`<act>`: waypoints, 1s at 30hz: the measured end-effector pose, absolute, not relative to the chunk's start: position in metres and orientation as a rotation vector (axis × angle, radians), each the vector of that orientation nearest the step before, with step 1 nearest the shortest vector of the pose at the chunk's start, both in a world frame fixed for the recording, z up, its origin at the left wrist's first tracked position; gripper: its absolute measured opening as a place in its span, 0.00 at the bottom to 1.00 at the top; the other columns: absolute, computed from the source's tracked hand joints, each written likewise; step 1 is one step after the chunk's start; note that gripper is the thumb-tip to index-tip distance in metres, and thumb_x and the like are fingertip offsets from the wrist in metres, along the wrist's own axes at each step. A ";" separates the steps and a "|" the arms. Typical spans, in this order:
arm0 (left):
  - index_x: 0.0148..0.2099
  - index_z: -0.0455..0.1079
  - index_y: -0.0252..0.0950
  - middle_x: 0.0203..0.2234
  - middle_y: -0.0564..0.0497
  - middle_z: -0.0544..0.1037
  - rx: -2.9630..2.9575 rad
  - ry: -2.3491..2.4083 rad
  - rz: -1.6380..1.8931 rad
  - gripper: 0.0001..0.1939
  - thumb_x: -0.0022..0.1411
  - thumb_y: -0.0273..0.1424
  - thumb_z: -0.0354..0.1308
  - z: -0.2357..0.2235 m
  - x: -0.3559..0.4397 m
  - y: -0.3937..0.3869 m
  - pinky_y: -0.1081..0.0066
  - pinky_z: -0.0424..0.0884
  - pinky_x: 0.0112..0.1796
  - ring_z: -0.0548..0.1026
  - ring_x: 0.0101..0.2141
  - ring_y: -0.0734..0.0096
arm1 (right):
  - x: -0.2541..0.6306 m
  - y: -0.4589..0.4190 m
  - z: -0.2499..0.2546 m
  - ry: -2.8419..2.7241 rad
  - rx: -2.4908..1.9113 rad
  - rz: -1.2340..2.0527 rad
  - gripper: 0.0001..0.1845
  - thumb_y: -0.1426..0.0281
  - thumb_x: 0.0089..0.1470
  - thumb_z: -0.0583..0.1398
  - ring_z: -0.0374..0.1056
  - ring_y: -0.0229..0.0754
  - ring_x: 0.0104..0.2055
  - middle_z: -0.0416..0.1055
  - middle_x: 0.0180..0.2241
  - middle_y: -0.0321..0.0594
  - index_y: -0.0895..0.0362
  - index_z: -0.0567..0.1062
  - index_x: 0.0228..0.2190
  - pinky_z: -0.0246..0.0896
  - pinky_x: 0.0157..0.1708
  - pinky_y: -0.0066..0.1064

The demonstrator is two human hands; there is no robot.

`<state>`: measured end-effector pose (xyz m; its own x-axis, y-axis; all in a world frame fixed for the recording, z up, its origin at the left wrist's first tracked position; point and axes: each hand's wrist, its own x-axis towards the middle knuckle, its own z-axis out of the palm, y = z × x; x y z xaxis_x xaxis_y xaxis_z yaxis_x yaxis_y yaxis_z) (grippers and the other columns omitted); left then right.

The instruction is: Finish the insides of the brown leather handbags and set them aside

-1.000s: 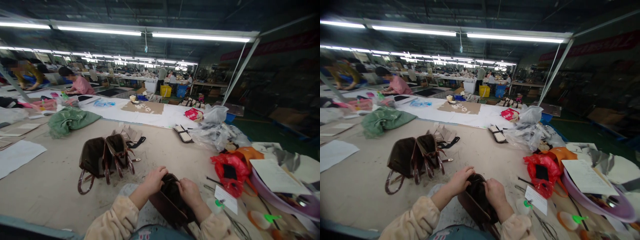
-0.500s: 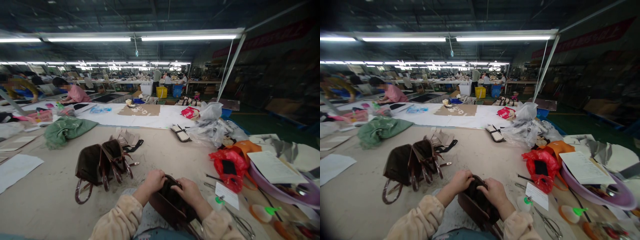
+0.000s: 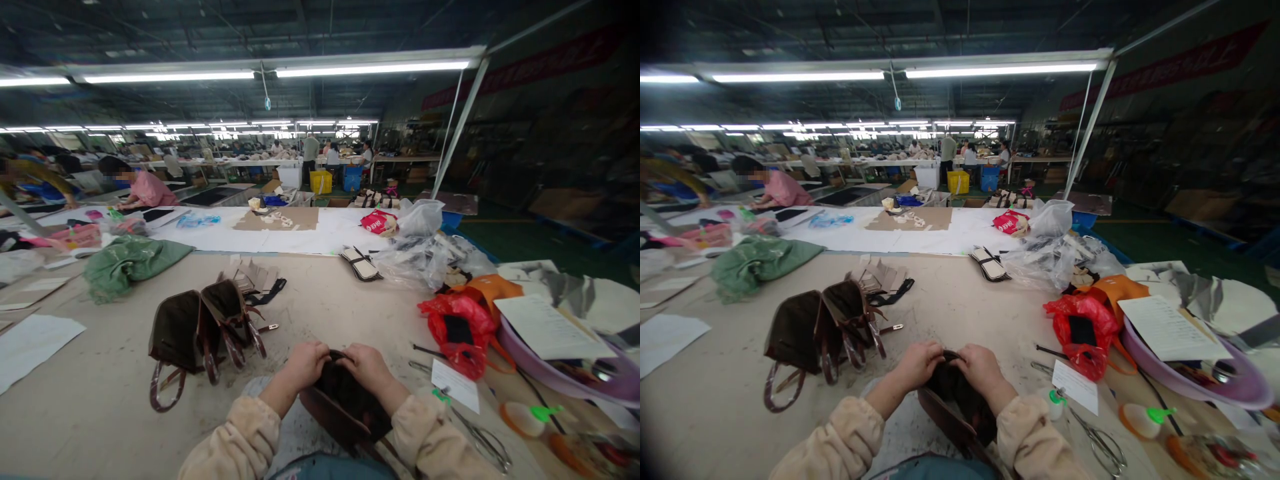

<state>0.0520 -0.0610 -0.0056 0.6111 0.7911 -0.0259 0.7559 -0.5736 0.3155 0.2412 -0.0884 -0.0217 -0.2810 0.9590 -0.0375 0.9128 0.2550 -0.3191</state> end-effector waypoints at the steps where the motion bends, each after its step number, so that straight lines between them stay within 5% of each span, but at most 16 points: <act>1: 0.35 0.67 0.39 0.31 0.51 0.74 2.540 1.282 0.156 0.10 0.60 0.34 0.45 -0.005 0.053 -0.061 0.74 0.63 0.34 0.71 0.34 0.70 | 0.242 -0.088 -0.023 -2.360 -1.759 0.405 0.20 0.57 0.56 0.48 0.66 0.38 0.34 0.72 0.29 0.38 0.53 0.75 0.31 0.55 0.32 0.25; 20: 0.39 0.65 0.35 0.32 0.45 0.75 2.469 1.510 0.002 0.15 0.62 0.37 0.40 0.005 0.077 -0.058 0.68 0.66 0.36 0.73 0.36 0.64 | 0.240 -0.078 -0.024 -2.354 -1.879 0.290 0.20 0.61 0.57 0.47 0.66 0.39 0.34 0.72 0.30 0.41 0.55 0.74 0.28 0.53 0.33 0.26; 27: 0.39 0.65 0.34 0.33 0.43 0.75 2.421 1.506 0.068 0.16 0.63 0.36 0.39 0.006 0.077 -0.059 0.66 0.67 0.36 0.73 0.36 0.62 | 0.255 -0.090 -0.016 -2.313 -1.778 0.631 0.17 0.55 0.53 0.52 0.67 0.39 0.36 0.73 0.35 0.35 0.50 0.73 0.37 0.55 0.33 0.26; 30: 0.39 0.66 0.34 0.33 0.43 0.75 2.403 1.514 0.091 0.16 0.62 0.36 0.39 0.005 0.076 -0.058 0.65 0.67 0.36 0.73 0.35 0.62 | 0.259 -0.091 -0.019 -2.324 -1.781 0.583 0.19 0.58 0.56 0.48 0.67 0.39 0.35 0.74 0.33 0.37 0.52 0.75 0.33 0.54 0.33 0.26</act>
<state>0.0759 -0.0583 0.0046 0.4431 0.8903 -0.1045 0.8715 -0.4005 0.2831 0.2592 -0.0911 -0.0185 -0.2805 0.9535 -0.1106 0.8929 0.2169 -0.3945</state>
